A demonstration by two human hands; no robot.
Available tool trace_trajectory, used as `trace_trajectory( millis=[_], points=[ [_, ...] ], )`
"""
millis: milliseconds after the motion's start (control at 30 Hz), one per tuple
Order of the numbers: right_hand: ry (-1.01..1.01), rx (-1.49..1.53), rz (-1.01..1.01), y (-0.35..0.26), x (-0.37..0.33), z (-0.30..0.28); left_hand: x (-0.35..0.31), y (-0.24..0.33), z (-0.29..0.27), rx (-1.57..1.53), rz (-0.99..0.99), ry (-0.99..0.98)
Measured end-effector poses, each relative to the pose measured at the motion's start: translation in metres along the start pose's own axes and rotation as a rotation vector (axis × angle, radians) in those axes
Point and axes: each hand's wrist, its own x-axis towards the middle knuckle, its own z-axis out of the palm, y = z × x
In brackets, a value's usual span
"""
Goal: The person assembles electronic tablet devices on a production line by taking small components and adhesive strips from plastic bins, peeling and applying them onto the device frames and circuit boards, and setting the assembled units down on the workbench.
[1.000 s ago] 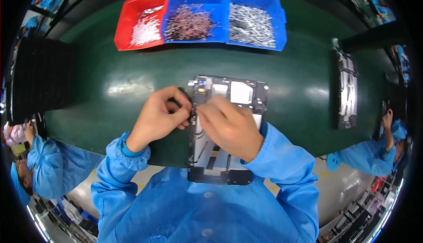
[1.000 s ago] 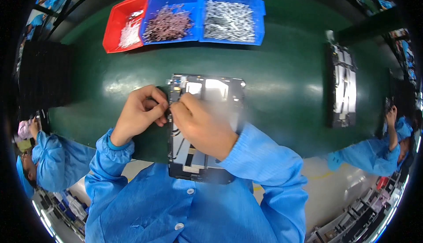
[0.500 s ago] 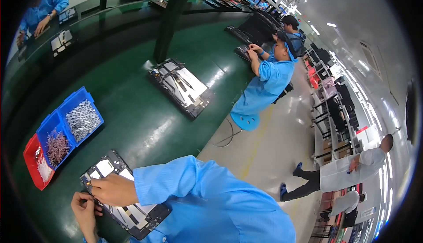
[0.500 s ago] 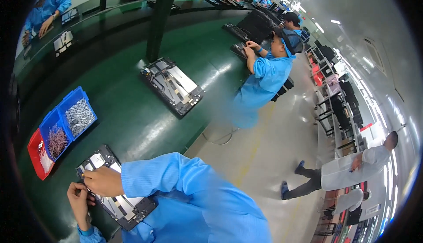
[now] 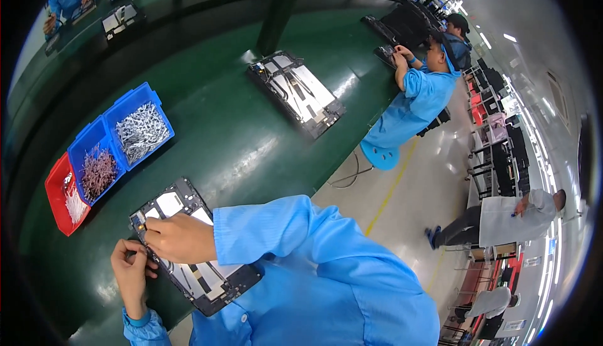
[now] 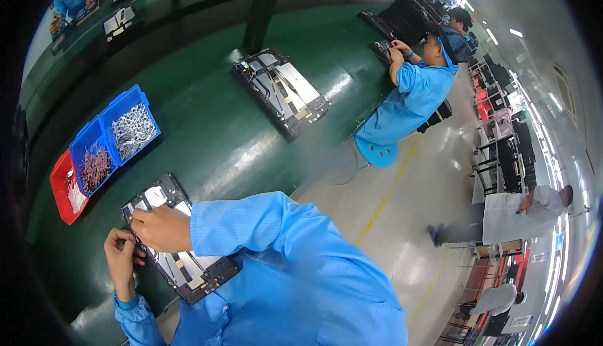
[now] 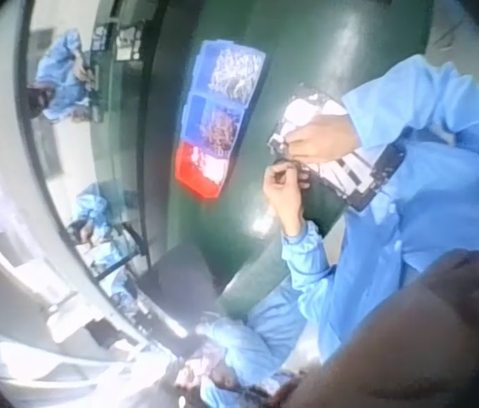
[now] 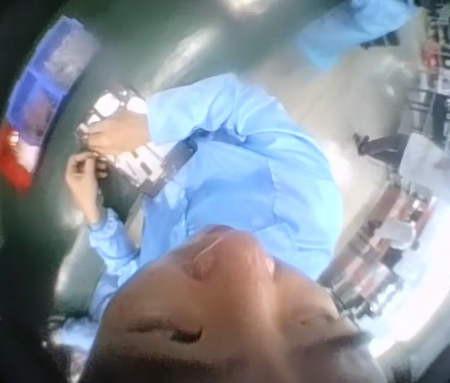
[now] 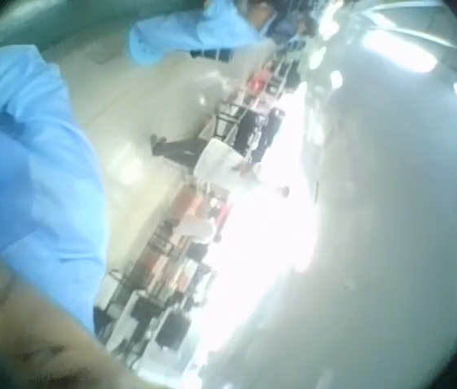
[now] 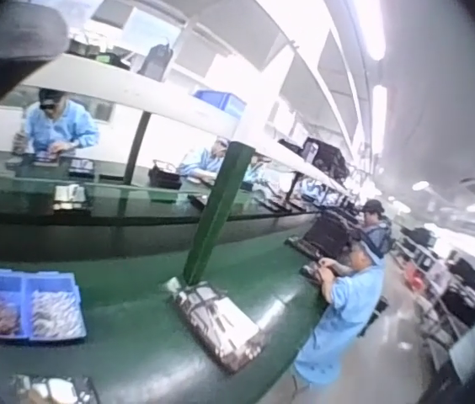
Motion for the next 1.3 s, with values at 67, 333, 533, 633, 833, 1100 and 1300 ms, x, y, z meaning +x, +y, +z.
trace_trajectory(
  millis=[67, 333, 533, 633, 833, 1100, 1300],
  points=[
    [-0.003, -0.006, 0.006, -0.002, 0.000, 0.001, -0.002, 0.000, 0.001, -0.004, 0.009, 0.010],
    [-0.145, -0.145, -0.214, 0.003, 0.003, 0.009, -0.015, 0.006, -0.002, 0.026, -0.084, 0.051],
    [-0.098, 0.072, 0.161, -0.006, 0.005, -0.011, -0.007, 0.013, 0.002, -0.074, -0.061, -0.046],
    [-0.100, 0.175, 0.211, -0.007, 0.009, -0.005, -0.009, 0.007, -0.007, -0.081, -0.068, -0.066],
    [-0.112, 0.213, 0.193, -0.008, 0.013, -0.004, -0.007, 0.013, -0.010, -0.045, -0.086, -0.071],
    [-0.160, 0.164, 0.226, -0.006, 0.019, -0.009, 0.000, 0.022, -0.005, 0.000, -0.074, -0.079],
    [-0.062, 0.154, 0.356, 0.024, 0.080, -0.043, 0.000, 0.028, -0.003, 0.086, -0.017, -0.042]
  ],
)
